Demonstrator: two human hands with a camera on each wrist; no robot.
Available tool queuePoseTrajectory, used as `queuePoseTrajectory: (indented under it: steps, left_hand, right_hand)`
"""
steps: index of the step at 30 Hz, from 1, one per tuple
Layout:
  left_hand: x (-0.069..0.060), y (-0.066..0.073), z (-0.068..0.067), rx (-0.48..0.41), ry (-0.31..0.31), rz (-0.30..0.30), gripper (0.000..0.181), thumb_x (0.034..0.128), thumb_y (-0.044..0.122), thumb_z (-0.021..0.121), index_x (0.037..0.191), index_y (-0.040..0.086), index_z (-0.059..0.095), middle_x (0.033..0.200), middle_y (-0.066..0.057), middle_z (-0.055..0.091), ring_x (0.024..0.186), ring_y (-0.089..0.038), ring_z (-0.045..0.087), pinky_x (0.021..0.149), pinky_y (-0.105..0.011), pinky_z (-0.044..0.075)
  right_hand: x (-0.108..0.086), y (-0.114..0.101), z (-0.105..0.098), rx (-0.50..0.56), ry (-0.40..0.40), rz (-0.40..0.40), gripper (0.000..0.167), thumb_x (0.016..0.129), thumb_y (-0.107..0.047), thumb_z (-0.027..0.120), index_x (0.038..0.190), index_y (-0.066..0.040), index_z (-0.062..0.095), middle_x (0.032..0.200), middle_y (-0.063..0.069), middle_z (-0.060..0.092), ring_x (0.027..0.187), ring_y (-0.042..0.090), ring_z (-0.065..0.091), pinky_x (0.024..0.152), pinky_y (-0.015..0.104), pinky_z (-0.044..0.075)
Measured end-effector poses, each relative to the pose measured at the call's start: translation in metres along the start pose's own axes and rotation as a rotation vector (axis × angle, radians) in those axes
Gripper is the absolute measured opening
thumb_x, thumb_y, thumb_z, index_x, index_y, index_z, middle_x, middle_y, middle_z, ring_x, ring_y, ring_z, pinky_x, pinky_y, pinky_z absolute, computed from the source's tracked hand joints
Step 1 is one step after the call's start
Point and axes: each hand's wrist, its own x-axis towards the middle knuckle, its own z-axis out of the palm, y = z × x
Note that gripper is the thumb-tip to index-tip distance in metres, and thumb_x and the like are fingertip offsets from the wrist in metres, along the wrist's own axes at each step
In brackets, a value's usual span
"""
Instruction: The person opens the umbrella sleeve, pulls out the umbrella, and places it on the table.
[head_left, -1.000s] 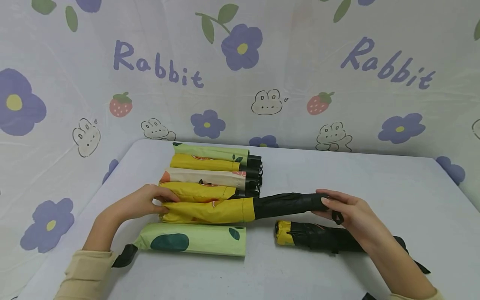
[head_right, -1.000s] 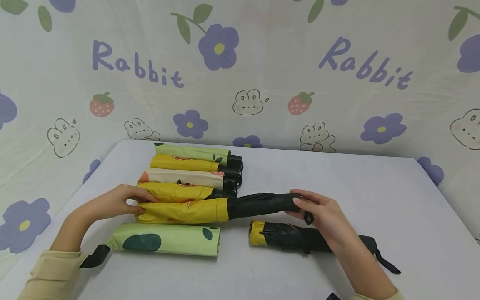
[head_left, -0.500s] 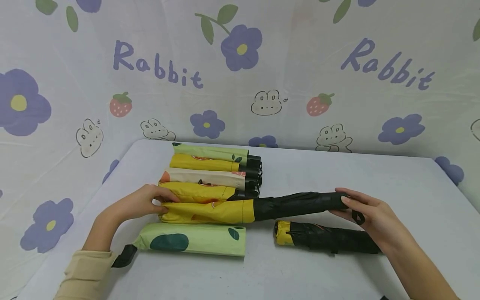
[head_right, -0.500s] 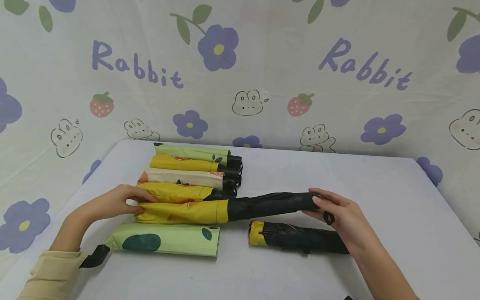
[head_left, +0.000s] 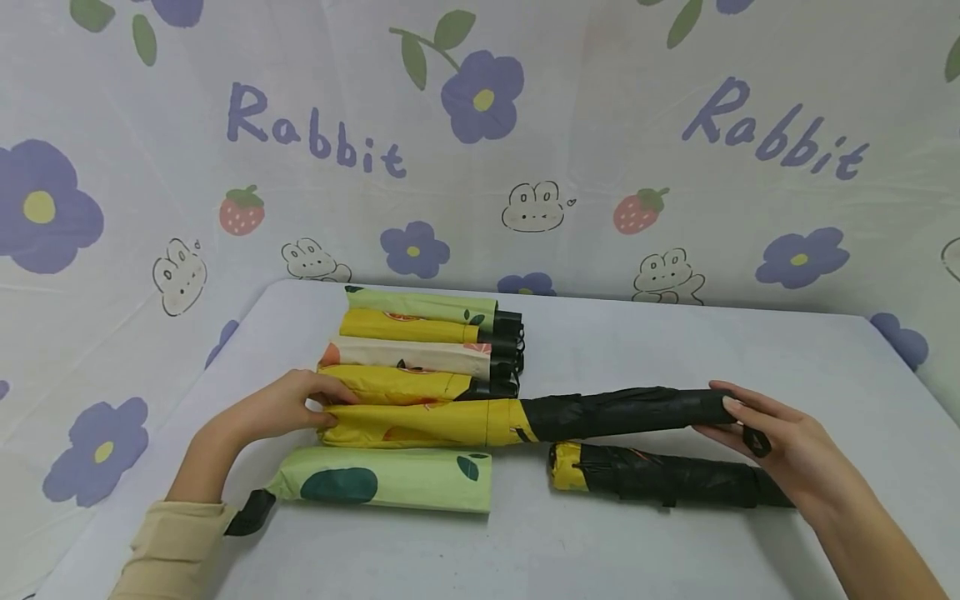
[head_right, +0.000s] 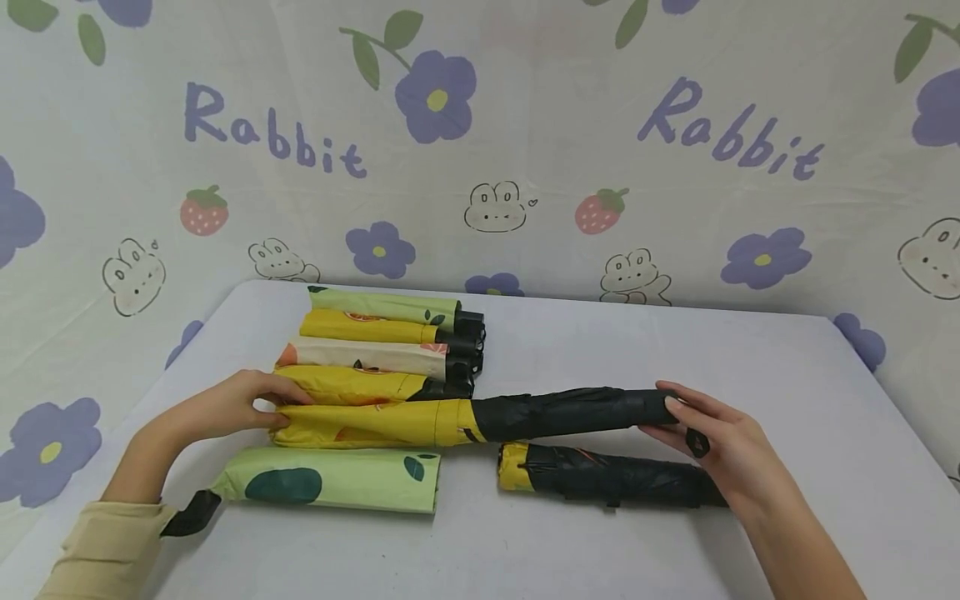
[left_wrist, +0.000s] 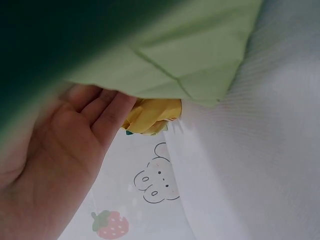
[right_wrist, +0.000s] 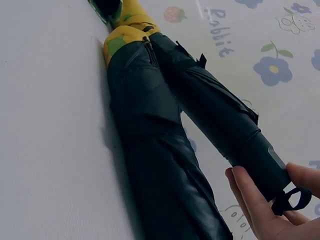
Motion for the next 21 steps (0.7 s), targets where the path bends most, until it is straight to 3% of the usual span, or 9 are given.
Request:
queuePoseTrajectory:
  steps: [4, 6, 8, 9, 11, 14, 21]
  left_hand:
    - [0.001, -0.001, 0.000, -0.004, -0.006, -0.011, 0.030, 0.0857, 0.004, 0.071, 0.115, 0.012, 0.071, 0.112, -0.003, 0.072, 0.101, -0.017, 0.065, 0.088, -0.029, 0.055]
    - [0.001, -0.001, 0.000, -0.005, -0.008, -0.012, 0.030, 0.0857, 0.004, 0.071, 0.115, 0.012, 0.071, 0.112, -0.003, 0.072, 0.101, -0.016, 0.065, 0.087, -0.029, 0.055]
    - [0.001, -0.002, 0.000, -0.004, -0.009, -0.012, 0.030, 0.0858, 0.004, 0.071, 0.115, 0.012, 0.071, 0.112, -0.003, 0.072, 0.101, -0.016, 0.065, 0.087, -0.028, 0.055]
    - [0.001, -0.002, 0.000, -0.006, -0.010, -0.012, 0.030, 0.0858, 0.005, 0.071, 0.115, 0.012, 0.071, 0.112, -0.003, 0.072, 0.101, -0.016, 0.065, 0.087, -0.028, 0.055]
    - [0.001, -0.003, 0.001, -0.007, -0.010, -0.007, 0.030, 0.0857, 0.005, 0.071, 0.115, 0.012, 0.070, 0.112, -0.003, 0.072, 0.101, -0.016, 0.066, 0.087, -0.028, 0.055]
    - [0.000, -0.003, 0.001, -0.007, -0.010, -0.005, 0.030, 0.0859, 0.005, 0.071, 0.115, 0.012, 0.070, 0.113, -0.003, 0.072, 0.101, -0.016, 0.065, 0.087, -0.028, 0.055]
    - [0.000, -0.002, 0.001, -0.006, -0.007, -0.013, 0.030, 0.0861, 0.005, 0.071, 0.115, 0.012, 0.070, 0.113, -0.003, 0.072, 0.101, -0.017, 0.065, 0.088, -0.032, 0.055]
  right_hand:
    - [-0.004, 0.001, -0.012, 0.044, -0.025, -0.006, 0.032, 0.103, -0.011, 0.046, 0.124, -0.023, 0.068, 0.117, -0.016, 0.063, 0.101, 0.019, 0.072, 0.122, 0.046, -0.010]
    - [-0.006, 0.001, -0.018, 0.056, -0.026, -0.013, 0.033, 0.104, -0.010, 0.044, 0.123, -0.021, 0.068, 0.120, -0.017, 0.058, 0.103, 0.019, 0.072, 0.124, 0.035, 0.017]
    - [-0.009, 0.002, -0.022, 0.078, -0.025, -0.024, 0.034, 0.104, -0.008, 0.043, 0.122, -0.020, 0.068, 0.120, -0.016, 0.057, 0.104, 0.020, 0.071, 0.110, 0.026, 0.041]
    - [-0.010, 0.001, -0.024, 0.094, -0.020, -0.027, 0.034, 0.104, -0.008, 0.043, 0.122, -0.020, 0.069, 0.120, -0.016, 0.057, 0.104, 0.020, 0.071, 0.110, 0.026, 0.042]
    - [-0.013, 0.002, -0.026, 0.127, -0.020, -0.046, 0.034, 0.103, -0.005, 0.042, 0.119, -0.017, 0.071, 0.118, -0.014, 0.060, 0.102, 0.022, 0.072, 0.090, 0.025, 0.056]
    - [-0.016, 0.002, -0.032, 0.185, -0.037, -0.065, 0.036, 0.103, -0.003, 0.040, 0.116, -0.015, 0.072, 0.113, -0.010, 0.067, 0.100, 0.024, 0.072, 0.090, 0.029, 0.056]
    - [-0.017, 0.005, -0.050, 0.247, -0.052, -0.067, 0.038, 0.104, -0.001, 0.038, 0.116, -0.012, 0.072, 0.112, -0.007, 0.066, 0.103, 0.023, 0.071, 0.091, 0.036, 0.057]
